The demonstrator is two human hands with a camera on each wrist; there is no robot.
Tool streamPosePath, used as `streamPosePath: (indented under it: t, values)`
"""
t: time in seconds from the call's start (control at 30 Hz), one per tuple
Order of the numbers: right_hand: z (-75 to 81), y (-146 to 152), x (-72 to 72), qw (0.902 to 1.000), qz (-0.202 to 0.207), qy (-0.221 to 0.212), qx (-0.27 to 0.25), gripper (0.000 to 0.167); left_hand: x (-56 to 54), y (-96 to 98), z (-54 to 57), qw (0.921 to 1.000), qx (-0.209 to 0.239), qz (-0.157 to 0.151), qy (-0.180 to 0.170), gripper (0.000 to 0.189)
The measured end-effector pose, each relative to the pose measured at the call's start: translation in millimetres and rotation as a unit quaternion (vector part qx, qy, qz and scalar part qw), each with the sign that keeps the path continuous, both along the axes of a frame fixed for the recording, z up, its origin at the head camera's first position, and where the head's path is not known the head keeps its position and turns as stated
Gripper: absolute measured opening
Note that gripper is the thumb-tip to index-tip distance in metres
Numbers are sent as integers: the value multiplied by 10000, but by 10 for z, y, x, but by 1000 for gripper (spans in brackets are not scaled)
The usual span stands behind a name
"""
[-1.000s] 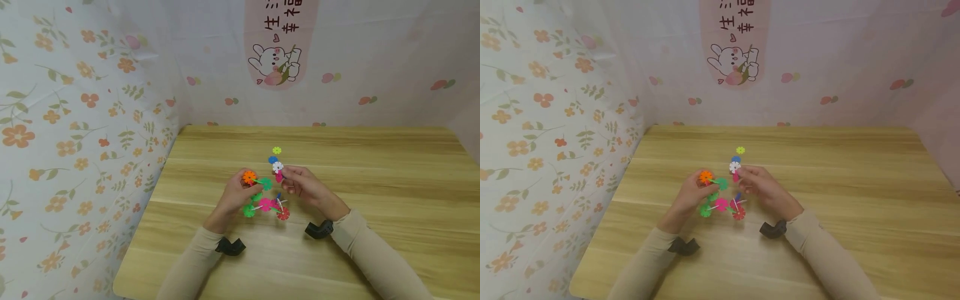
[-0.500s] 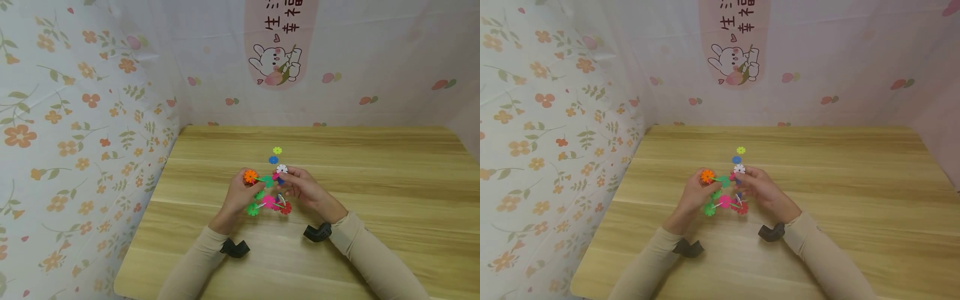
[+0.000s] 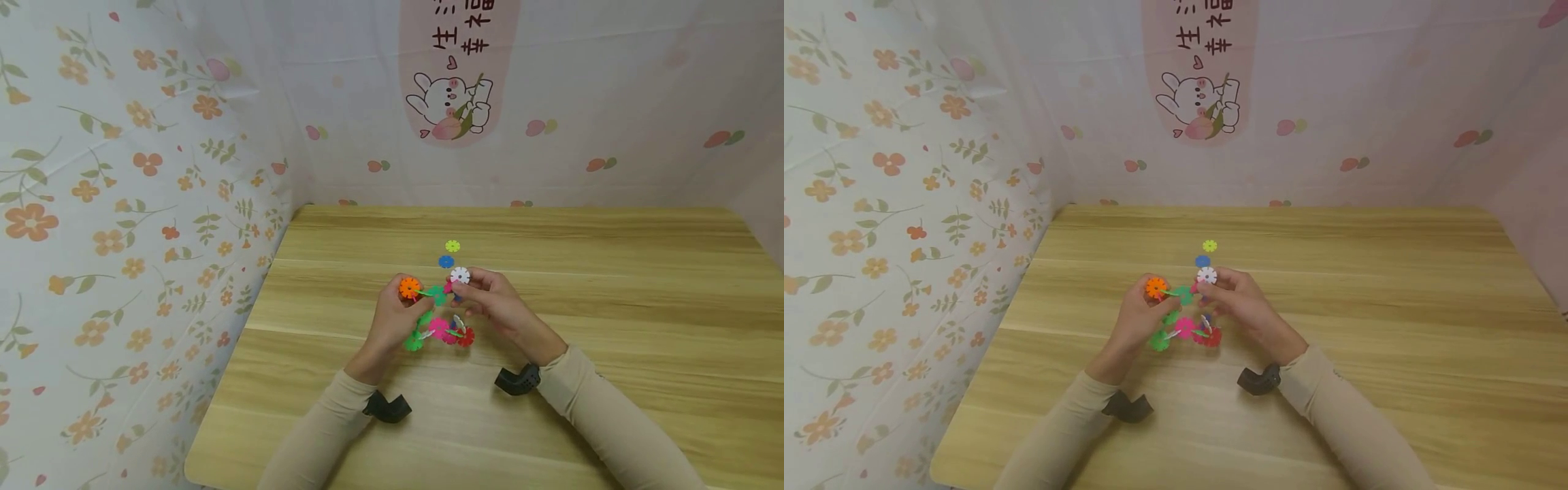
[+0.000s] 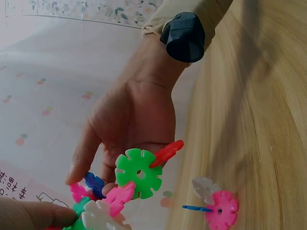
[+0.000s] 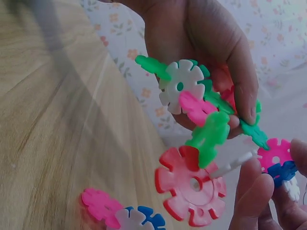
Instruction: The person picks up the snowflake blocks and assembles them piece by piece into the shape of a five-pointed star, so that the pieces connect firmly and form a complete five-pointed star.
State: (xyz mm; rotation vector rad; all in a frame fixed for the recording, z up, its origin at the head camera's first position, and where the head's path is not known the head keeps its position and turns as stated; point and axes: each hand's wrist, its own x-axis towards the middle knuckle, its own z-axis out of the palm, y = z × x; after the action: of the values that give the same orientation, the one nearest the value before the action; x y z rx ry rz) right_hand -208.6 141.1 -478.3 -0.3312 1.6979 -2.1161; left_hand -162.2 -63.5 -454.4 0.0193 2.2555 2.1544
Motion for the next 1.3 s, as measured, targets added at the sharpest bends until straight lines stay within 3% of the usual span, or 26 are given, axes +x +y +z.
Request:
streamPosePath:
  t: [0.3, 0.5, 0.67, 0.83, 1.07, 1.17, 1.3]
  values:
    - [42, -50, 3, 9976, -117, 326, 596, 13, -5, 33, -49, 9997, 73, 227, -18, 22]
    - [108, -17, -39, 9912, 19, 662, 1145, 26, -7, -13, -70, 9986, 374, -68, -373, 24]
    - [129, -4, -55, 9891, 111, 804, 1232, 24, -18, -97, -69, 9975, 166, -441, -532, 35]
    - [124, -7, -51, 9847, 470, 902, 1418, 23, -73, -162, -72, 9966, -161, -740, -331, 34]
    - [183, -82, -53, 9620, 1267, 1312, 2032, 20, -82, -150, 8, 9918, -776, -1010, 86, 24]
    - [217, -120, -46, 9583, 1388, 1385, 2078, 18, -72, -136, 16, 9905, -945, -987, 163, 18]
    - [224, -131, -79, 9567, 1467, 1466, 2040, 23, -75, -133, -9, 9944, -761, -733, 95, 14]
